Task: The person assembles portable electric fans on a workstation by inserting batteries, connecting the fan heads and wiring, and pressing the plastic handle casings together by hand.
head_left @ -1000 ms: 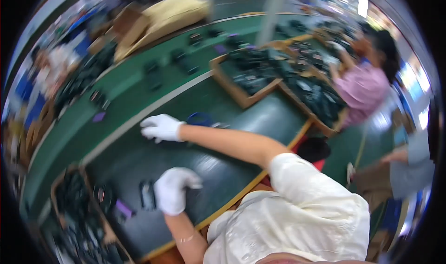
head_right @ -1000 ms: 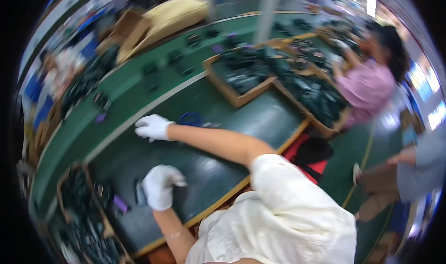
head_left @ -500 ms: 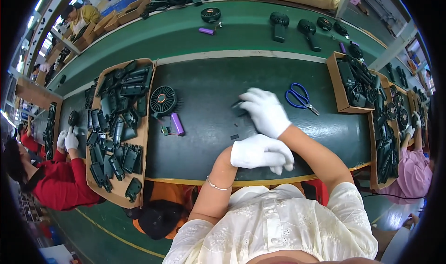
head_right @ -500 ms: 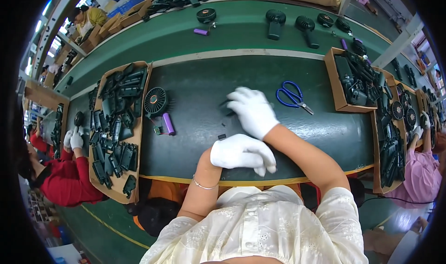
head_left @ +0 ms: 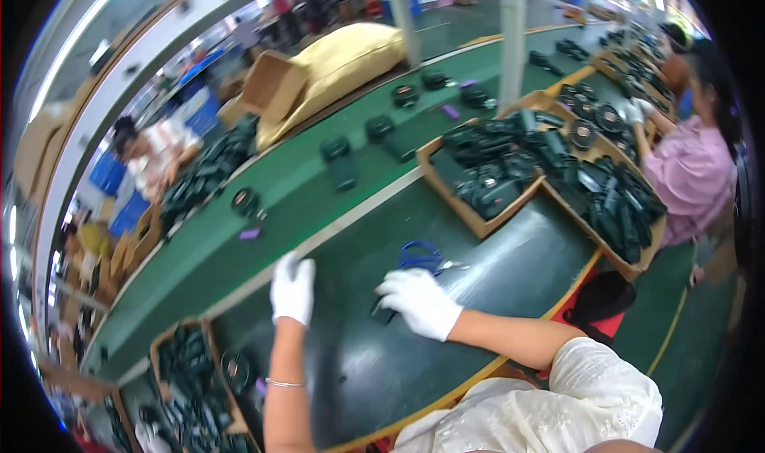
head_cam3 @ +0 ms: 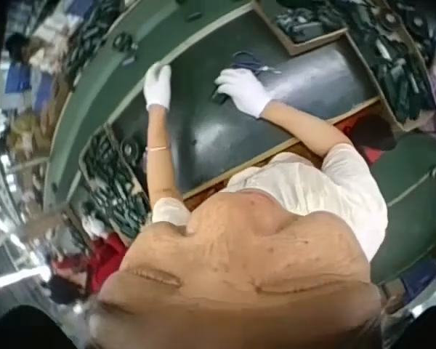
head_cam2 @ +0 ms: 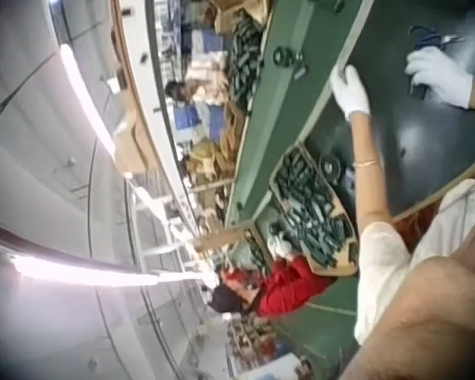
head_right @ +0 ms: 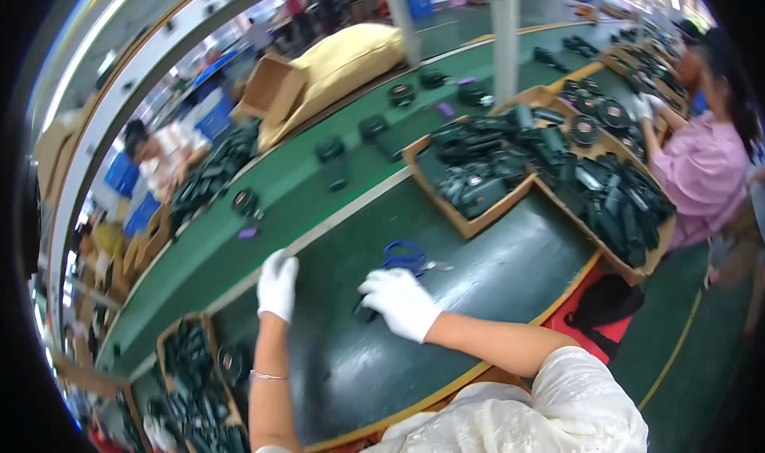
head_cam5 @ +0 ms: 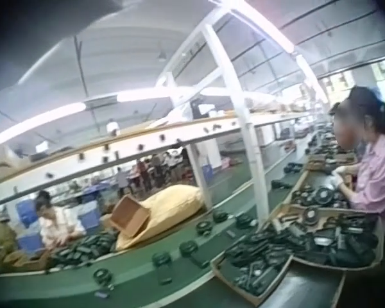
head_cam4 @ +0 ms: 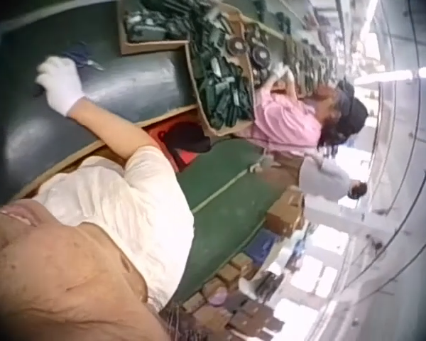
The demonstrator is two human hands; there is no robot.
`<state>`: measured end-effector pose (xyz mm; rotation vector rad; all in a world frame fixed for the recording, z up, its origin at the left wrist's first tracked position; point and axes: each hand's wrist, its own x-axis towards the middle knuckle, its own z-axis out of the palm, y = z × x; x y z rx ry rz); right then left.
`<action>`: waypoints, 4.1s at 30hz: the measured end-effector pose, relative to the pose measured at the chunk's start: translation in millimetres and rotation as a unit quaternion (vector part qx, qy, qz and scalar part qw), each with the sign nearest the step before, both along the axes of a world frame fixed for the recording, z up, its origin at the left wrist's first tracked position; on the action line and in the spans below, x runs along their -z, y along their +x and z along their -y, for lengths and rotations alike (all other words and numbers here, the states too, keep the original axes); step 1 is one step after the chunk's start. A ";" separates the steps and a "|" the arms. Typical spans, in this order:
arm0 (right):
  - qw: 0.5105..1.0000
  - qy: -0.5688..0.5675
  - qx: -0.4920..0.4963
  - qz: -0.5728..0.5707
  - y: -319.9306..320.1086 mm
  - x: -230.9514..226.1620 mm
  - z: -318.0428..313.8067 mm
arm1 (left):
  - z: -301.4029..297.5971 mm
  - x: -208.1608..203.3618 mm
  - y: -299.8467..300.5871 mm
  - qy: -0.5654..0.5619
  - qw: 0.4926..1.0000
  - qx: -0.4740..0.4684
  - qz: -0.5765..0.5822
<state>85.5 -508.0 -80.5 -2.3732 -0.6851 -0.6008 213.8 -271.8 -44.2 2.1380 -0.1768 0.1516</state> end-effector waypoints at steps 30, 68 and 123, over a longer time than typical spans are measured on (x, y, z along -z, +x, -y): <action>0.992 0.118 0.010 0.042 -12.7 -2.2 13.5 | 13.1 -11.1 105.1 -0.242 0.968 -0.036 -0.054; 0.530 0.624 -0.248 -0.517 -38.1 -22.6 8.4 | 24.6 25.9 -242.7 0.133 0.978 0.002 0.163; 0.598 0.660 -0.210 -0.404 -19.5 -17.0 14.8 | 54.3 16.6 -137.5 -0.304 0.936 0.135 -0.118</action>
